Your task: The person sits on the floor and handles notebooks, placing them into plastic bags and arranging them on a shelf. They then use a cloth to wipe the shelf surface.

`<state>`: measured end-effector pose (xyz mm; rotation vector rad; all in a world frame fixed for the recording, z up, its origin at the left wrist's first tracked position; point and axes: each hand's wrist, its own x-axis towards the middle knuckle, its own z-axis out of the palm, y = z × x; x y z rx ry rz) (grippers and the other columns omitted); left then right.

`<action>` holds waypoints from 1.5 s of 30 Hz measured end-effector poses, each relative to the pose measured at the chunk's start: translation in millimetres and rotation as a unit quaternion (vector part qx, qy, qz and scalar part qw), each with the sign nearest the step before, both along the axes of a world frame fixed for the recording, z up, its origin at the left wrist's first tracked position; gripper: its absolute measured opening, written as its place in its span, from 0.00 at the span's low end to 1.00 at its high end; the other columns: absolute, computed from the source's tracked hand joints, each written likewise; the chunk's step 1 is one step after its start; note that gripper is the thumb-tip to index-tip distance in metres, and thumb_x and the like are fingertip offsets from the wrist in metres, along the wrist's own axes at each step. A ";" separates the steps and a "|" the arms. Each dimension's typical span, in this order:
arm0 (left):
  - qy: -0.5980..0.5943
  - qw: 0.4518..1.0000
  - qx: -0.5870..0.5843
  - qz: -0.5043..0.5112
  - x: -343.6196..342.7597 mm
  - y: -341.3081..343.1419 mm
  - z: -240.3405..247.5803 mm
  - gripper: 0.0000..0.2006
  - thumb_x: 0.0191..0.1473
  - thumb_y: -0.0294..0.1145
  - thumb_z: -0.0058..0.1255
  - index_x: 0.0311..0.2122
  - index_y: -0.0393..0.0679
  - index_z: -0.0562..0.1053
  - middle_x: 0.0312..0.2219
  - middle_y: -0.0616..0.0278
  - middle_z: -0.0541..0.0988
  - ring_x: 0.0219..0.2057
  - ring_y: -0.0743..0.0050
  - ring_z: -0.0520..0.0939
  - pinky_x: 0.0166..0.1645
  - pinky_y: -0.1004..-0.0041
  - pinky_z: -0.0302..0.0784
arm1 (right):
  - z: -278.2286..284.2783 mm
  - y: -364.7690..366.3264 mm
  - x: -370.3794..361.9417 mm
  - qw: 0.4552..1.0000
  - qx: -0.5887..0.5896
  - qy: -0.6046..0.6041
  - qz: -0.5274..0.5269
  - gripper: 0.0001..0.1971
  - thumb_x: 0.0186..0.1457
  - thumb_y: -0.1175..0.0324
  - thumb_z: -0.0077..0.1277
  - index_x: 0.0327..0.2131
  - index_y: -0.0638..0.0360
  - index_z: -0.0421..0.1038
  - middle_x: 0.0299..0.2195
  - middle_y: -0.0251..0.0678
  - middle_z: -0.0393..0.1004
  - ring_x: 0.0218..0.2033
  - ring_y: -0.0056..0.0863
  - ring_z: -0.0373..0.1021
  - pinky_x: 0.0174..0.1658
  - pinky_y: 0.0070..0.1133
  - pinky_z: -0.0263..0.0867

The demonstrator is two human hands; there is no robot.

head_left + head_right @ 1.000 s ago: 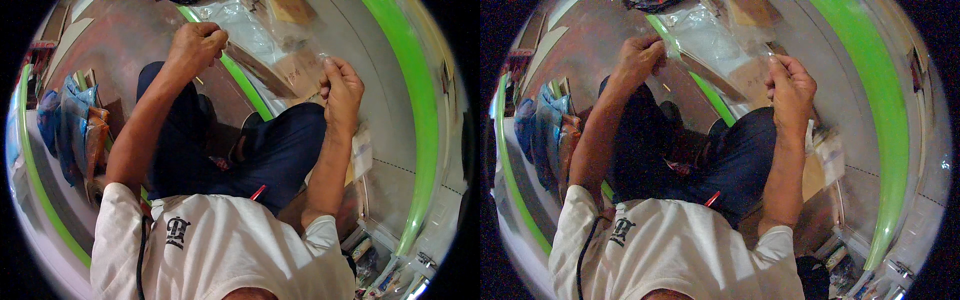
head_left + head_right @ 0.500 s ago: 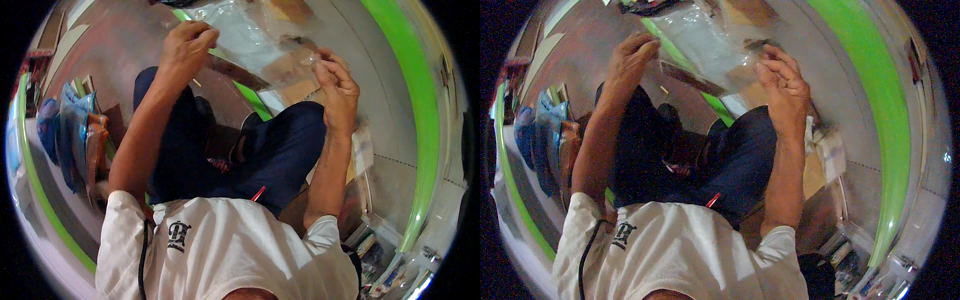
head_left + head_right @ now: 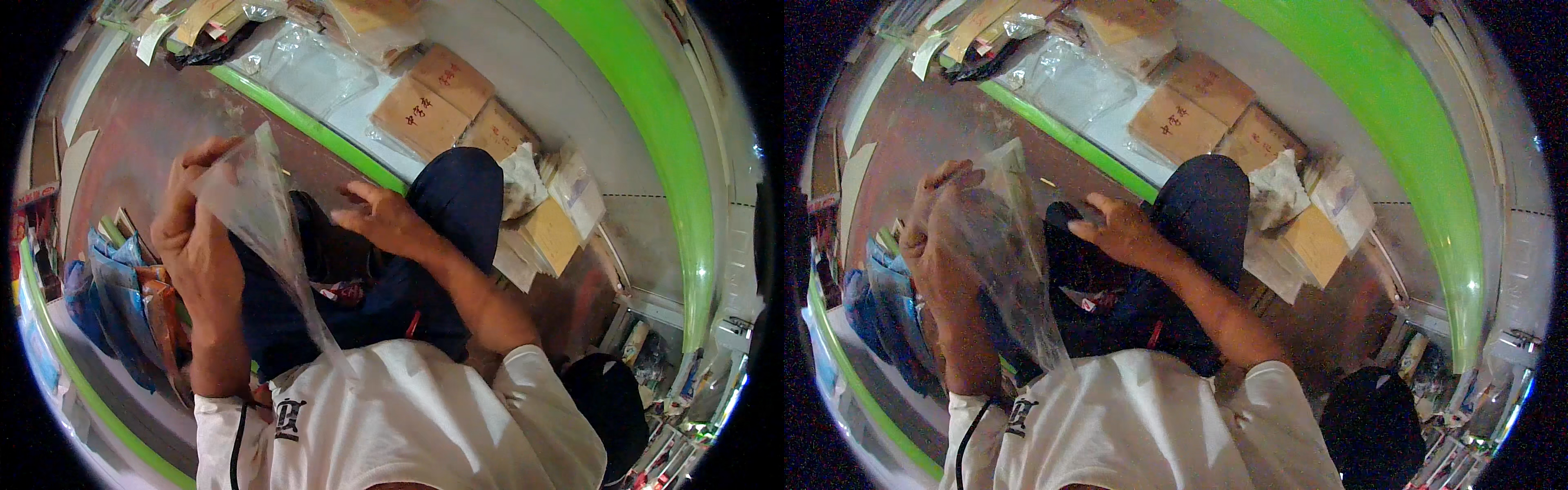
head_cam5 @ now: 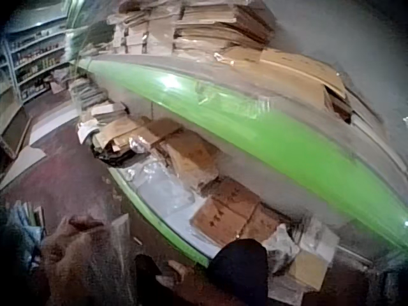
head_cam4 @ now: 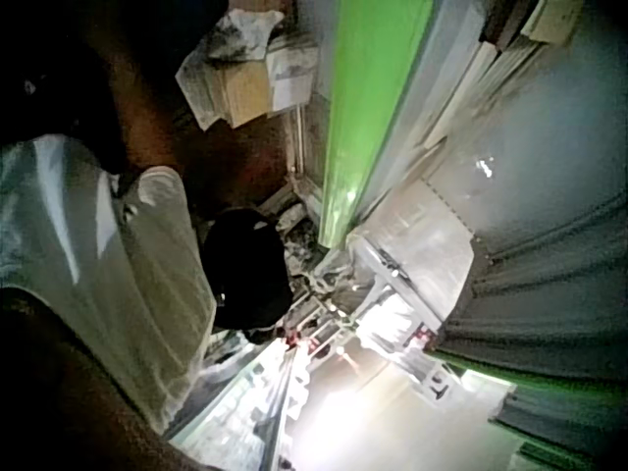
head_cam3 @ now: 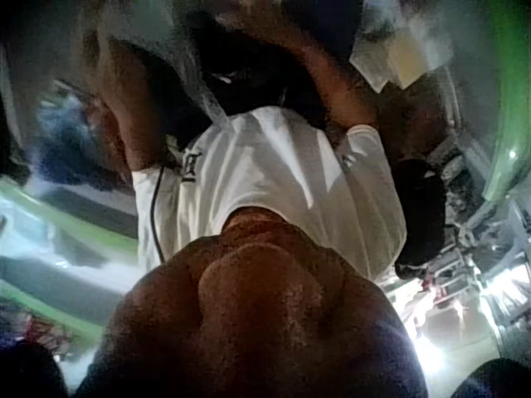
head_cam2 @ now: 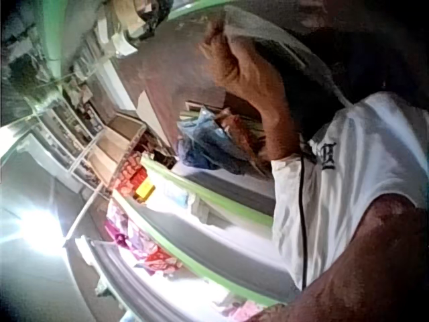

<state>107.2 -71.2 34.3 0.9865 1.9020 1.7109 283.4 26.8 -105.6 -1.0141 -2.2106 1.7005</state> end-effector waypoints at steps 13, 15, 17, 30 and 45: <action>0.093 0.965 -0.051 -0.239 52.3 2.9 -69.1 0.04 0.44 0.20 0.52 0.27 0.33 0.70 0.36 0.53 0.71 0.36 0.62 0.75 0.39 0.73 0.72 | 46.9 -3.7 -16.9 0.777 -0.583 0.217 -0.099 0.33 0.54 0.36 0.33 0.47 0.56 0.63 0.38 0.35 0.71 0.37 0.27 0.70 0.39 0.26 0.68; 0.170 0.955 -0.026 -0.242 62.9 0.7 -79.9 0.05 0.42 0.20 0.53 0.27 0.35 0.70 0.36 0.51 0.72 0.35 0.55 0.76 0.36 0.69 0.73 | 32.9 0.6 -19.1 0.818 -0.531 0.166 -0.146 0.26 0.55 0.43 0.40 0.44 0.57 0.65 0.35 0.36 0.72 0.34 0.27 0.71 0.36 0.26 0.69; 0.186 0.950 -0.022 -0.251 73.2 -0.3 -82.9 0.06 0.41 0.20 0.54 0.28 0.36 0.71 0.36 0.51 0.73 0.33 0.49 0.76 0.33 0.63 0.75 | 31.0 10.0 -20.7 0.795 -0.564 0.130 -0.183 0.15 0.52 0.61 0.51 0.41 0.58 0.67 0.30 0.36 0.74 0.29 0.27 0.73 0.31 0.24 0.71; 0.272 0.896 -0.014 -0.350 -31.3 34.3 -68.6 0.22 0.37 0.18 0.52 0.44 0.37 0.67 0.42 0.49 0.71 0.44 0.46 0.72 0.47 0.61 0.70 | 57.9 35.8 -30.3 0.943 -0.329 0.003 0.048 0.17 0.45 0.79 0.47 0.43 0.65 0.68 0.30 0.35 0.75 0.25 0.21 0.70 0.26 0.16 0.66; 0.124 0.919 -0.171 -0.334 -77.2 45.5 -93.4 0.10 0.42 0.32 0.56 0.27 0.36 0.72 0.22 0.49 0.76 0.26 0.56 0.78 0.30 0.65 0.70 | 153.6 45.3 -1.6 0.896 0.440 0.057 0.015 0.13 0.43 0.75 0.53 0.37 0.60 0.72 0.32 0.42 0.72 0.35 0.35 0.70 0.41 0.25 0.66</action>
